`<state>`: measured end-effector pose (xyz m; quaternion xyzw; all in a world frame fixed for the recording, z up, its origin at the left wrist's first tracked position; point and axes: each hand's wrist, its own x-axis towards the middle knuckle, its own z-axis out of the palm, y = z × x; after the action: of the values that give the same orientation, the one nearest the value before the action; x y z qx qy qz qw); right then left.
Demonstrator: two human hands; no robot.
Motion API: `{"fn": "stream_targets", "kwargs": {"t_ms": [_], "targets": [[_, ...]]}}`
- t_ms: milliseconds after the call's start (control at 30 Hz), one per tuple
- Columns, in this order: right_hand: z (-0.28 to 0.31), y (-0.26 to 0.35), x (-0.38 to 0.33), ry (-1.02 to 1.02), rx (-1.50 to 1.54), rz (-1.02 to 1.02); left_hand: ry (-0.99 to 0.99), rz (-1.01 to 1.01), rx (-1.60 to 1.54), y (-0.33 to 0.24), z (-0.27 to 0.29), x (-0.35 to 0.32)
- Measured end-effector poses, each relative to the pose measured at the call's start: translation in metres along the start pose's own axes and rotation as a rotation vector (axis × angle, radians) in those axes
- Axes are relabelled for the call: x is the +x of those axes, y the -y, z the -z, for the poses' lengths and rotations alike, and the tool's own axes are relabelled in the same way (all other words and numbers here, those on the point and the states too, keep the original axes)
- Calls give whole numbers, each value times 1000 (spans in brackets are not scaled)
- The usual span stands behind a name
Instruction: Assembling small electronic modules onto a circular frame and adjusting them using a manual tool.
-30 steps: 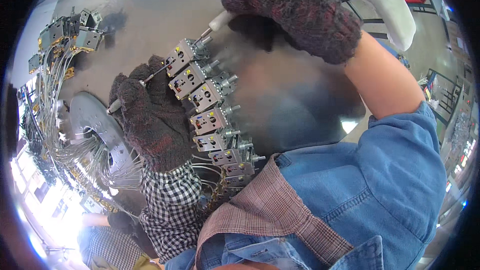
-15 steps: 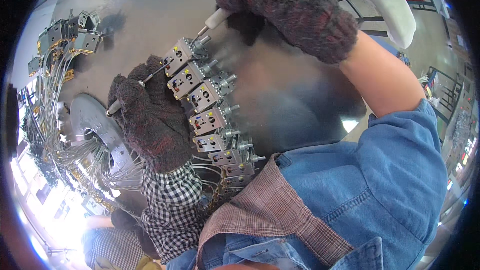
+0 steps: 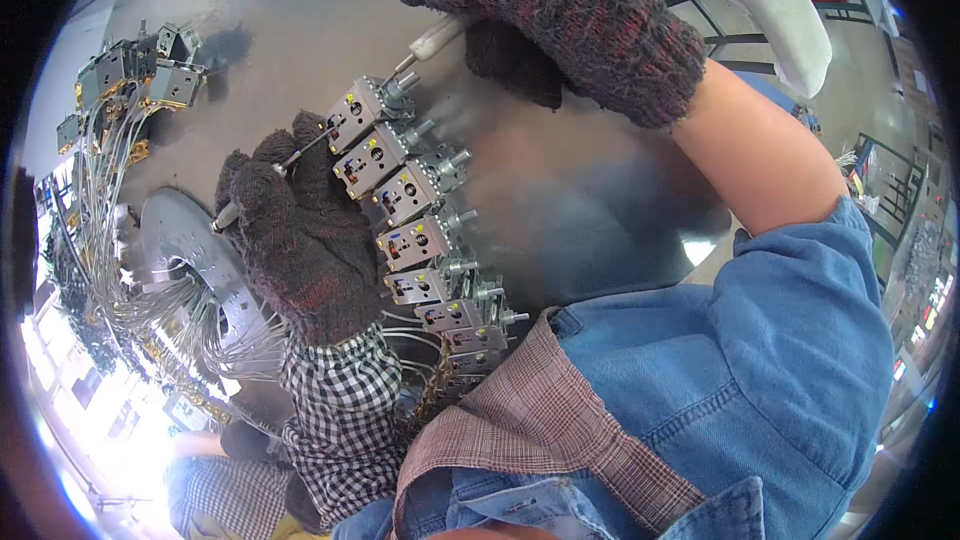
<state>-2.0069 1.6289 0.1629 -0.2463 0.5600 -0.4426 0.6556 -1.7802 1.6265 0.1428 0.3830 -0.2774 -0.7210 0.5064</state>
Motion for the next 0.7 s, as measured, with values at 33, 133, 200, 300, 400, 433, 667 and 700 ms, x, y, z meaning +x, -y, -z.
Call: {"fn": "stream_targets", "kwargs": {"t_ms": [33, 133, 200, 300, 400, 433, 667, 700], "targets": [[-2, 2, 1, -13, -34, -4, -6, -55, -6, 2, 3, 1], [-2, 3, 1, 10, -92, 25, -29, -59, -14, -1, 3, -1], [2, 0, 1, 44, -117, 58, -45, -6, -17, 0, 5, 0], [6, 4, -4, 114, -86, 91, -38, -36, 30, 2, 7, 0], [4, 5, -1, 103, -130, 58, -90, -49, 13, 4, 7, -1], [1, 7, 0, 49, -163, 11, -131, -29, -33, 2, 4, -1], [13, -9, -7, -43, 124, 65, -148, 48, -127, -6, 5, -3], [10, -15, -7, -36, 123, 65, -151, 42, -127, -8, 5, -4]]}}
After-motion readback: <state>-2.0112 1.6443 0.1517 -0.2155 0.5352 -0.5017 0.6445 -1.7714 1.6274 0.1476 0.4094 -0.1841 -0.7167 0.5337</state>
